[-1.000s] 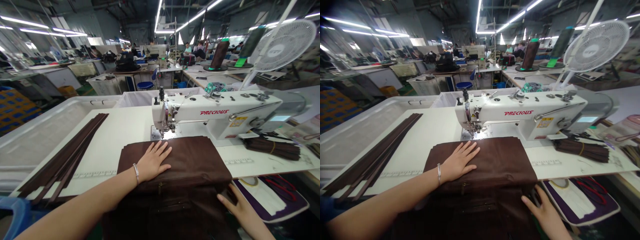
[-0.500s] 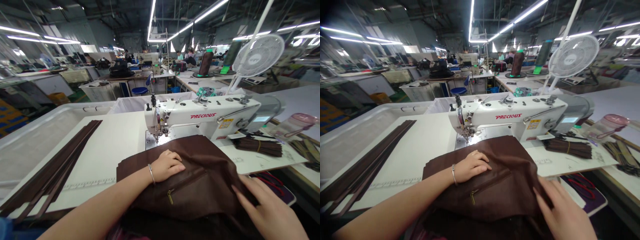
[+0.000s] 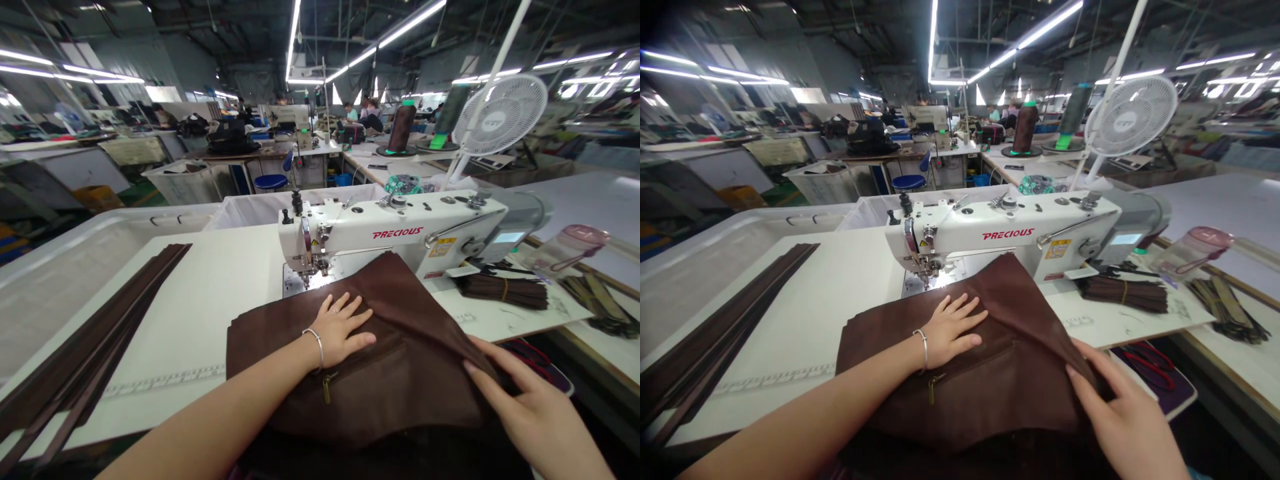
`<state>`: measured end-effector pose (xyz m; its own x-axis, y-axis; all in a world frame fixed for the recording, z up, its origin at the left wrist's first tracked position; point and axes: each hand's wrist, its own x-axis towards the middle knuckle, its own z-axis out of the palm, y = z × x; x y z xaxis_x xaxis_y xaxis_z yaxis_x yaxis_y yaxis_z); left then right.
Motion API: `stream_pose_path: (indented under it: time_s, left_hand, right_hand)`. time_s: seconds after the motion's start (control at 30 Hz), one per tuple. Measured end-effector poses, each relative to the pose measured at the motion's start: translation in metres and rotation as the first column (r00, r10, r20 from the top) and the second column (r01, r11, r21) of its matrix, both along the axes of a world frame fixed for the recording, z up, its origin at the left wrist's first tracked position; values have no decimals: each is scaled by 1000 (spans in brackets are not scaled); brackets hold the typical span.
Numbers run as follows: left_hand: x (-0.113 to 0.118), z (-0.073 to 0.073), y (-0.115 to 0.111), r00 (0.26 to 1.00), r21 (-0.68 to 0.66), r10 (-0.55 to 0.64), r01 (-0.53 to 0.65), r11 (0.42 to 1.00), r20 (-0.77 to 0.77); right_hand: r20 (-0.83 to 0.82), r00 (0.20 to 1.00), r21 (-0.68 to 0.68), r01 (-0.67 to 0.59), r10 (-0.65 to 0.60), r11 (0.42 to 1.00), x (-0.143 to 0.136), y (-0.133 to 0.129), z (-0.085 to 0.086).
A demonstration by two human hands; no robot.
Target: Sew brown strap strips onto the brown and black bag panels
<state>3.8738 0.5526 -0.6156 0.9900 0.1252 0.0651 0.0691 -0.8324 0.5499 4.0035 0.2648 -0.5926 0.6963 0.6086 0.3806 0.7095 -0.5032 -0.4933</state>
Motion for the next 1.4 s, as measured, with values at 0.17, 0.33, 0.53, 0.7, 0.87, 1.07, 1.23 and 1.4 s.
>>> stream_pose_path:
  time_s: [0.17,0.33,0.53,0.7,0.87,1.07,1.23,1.4]
  left_hand:
    - [27,0,3,991,-391,129,-101,915,47]
    - [28,-3,3,937,-521,292,-156,839,191]
    - [21,4,7,920,-581,284,-80,810,270]
    - [21,11,-7,926,-438,248,-105,893,284]
    - [17,5,-2,970,-78,123,-108,991,210]
    - [34,-3,11,994,90,-8,-2,996,107]
    - [58,0,8,992,-45,-3,9,999,127]
    - [53,3,19,986,-237,60,-22,971,155]
  right_hand:
    - [282,789,-400,-420,545,815,-64,34,-7]
    - [351,726,-489,-396,591,777,-79,49,-10]
    - [333,761,-547,-325,557,771,-68,41,-14]
    - [260,728,-616,-381,634,690,-82,62,-16]
    - [132,829,-437,-444,544,782,-55,44,5]
    - [-48,995,-144,-93,87,985,-3,-10,9]
    - [-166,889,-293,-459,428,839,-39,20,-5]
    - [-209,833,-553,-533,512,641,-73,52,-27]
